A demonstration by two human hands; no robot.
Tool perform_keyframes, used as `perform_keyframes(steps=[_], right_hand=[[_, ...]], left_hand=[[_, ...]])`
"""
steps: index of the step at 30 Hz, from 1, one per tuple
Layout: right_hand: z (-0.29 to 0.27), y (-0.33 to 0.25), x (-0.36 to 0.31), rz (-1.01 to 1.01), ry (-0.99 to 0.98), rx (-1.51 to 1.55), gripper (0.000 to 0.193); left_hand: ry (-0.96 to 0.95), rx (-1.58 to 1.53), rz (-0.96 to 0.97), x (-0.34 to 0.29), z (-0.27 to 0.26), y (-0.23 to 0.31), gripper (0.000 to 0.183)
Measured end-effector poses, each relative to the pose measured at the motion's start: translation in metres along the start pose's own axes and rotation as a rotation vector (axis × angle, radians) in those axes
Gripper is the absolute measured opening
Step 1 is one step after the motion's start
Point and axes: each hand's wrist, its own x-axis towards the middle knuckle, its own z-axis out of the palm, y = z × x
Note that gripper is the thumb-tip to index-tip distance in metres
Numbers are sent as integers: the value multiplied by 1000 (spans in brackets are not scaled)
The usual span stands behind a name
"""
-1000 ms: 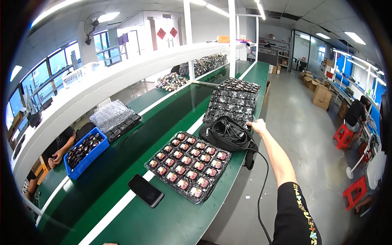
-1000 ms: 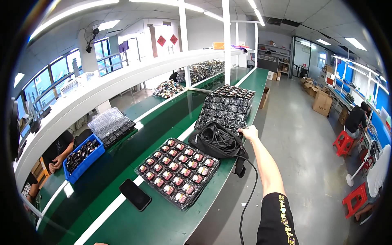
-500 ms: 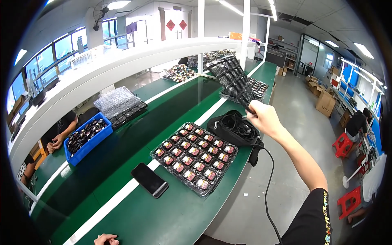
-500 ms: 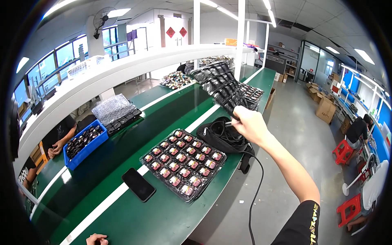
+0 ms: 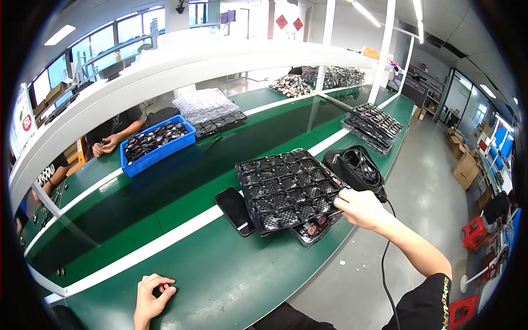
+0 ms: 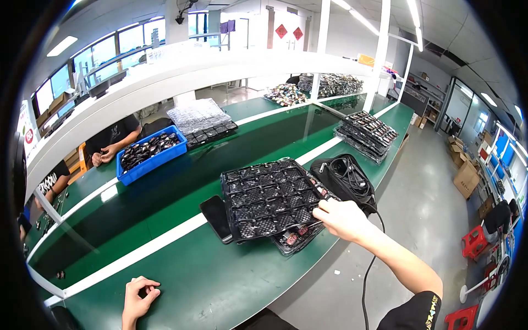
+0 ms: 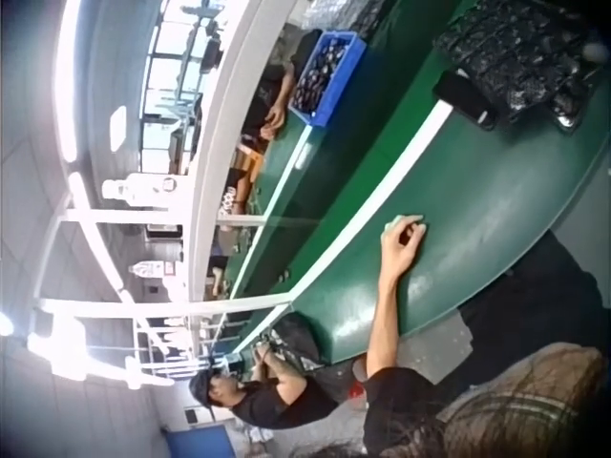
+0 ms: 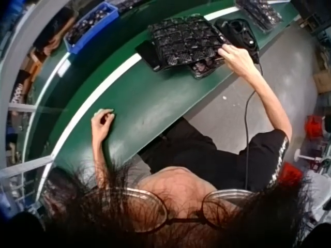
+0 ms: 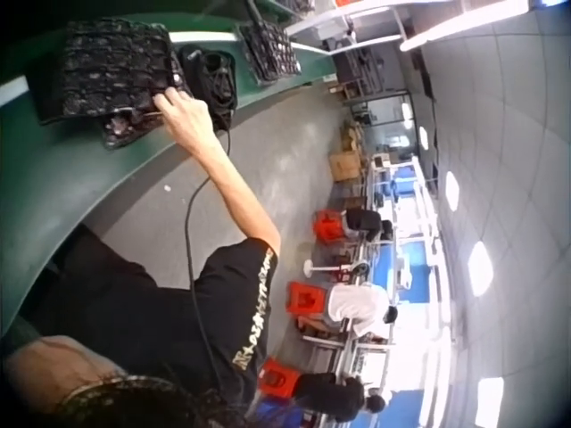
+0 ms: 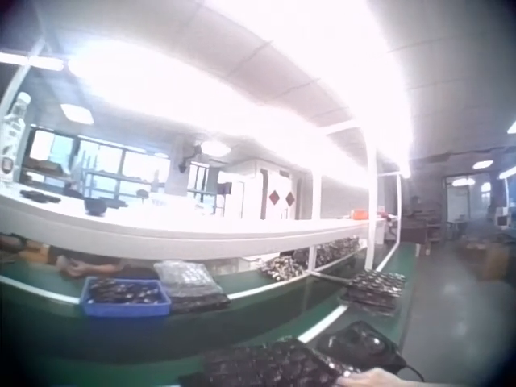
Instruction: Inspecting and assembling the internal components of a smartwatch using tweezers at an industrial workbench.
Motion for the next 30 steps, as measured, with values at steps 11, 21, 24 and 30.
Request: perform_keyframes(steps=[11,21,24,30], right_hand=[[-2,36,-38,278,21,168,43],[29,60,-178,972,624,525,19],[61,26,-269,1296,525,534,36],[81,-175,-288,1163,-113,868,35]], left_hand=[[-3,27,-9,0,-3,0,19],[-41,18,34,0,-2,6,20],[-31,21,26,-5,-7,4,19],[-47,50,25,-6,-11,5,19]])
